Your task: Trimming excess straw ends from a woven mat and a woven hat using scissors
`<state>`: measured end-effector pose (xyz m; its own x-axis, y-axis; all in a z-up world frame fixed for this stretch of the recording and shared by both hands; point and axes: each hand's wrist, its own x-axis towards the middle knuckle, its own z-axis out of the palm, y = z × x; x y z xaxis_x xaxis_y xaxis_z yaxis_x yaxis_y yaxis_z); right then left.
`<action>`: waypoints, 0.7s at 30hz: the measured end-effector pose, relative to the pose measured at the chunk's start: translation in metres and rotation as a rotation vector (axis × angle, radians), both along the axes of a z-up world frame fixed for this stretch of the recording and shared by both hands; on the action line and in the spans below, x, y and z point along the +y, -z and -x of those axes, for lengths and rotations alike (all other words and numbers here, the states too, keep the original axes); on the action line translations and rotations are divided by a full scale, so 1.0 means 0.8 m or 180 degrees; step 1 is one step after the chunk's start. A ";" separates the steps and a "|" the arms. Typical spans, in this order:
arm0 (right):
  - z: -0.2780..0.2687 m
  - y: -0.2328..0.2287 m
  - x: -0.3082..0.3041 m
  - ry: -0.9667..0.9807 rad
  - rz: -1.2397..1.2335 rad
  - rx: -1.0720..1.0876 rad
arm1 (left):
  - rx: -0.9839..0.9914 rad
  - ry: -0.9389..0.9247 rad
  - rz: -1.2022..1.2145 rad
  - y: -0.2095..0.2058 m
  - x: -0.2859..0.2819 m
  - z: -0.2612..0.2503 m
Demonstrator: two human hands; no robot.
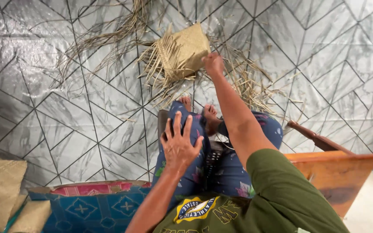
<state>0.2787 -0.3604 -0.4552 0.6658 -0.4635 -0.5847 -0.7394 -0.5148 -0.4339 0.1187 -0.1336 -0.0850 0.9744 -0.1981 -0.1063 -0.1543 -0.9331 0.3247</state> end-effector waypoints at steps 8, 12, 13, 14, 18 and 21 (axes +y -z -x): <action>-0.084 -0.011 0.031 0.0625 0.0008 0.0225 | 0.0735 0.0011 0.0268 -0.003 0.002 -0.055; -0.071 0.041 0.014 0.0987 -0.0587 0.0077 | 0.0816 0.0056 0.0370 0.006 0.001 -0.063; -0.065 0.034 0.013 0.0994 -0.0591 0.0124 | 0.0862 0.0055 0.0360 0.008 0.002 -0.065; -0.061 0.025 0.010 0.1092 -0.0658 0.0015 | 0.0864 0.0069 0.0371 0.011 0.001 -0.067; -0.028 0.018 -0.010 0.1229 -0.0506 0.0031 | 0.0811 0.0136 0.0322 0.015 0.000 -0.065; 0.041 0.106 -0.049 0.1317 -0.0850 -0.0131 | 0.0362 0.0168 0.0236 0.027 -0.002 -0.055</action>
<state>0.2457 -0.3998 -0.5404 0.4827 -0.5315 -0.6961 -0.8378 -0.0486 -0.5439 0.1626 -0.1348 -0.1062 0.9449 -0.2602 -0.1986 -0.1608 -0.8975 0.4106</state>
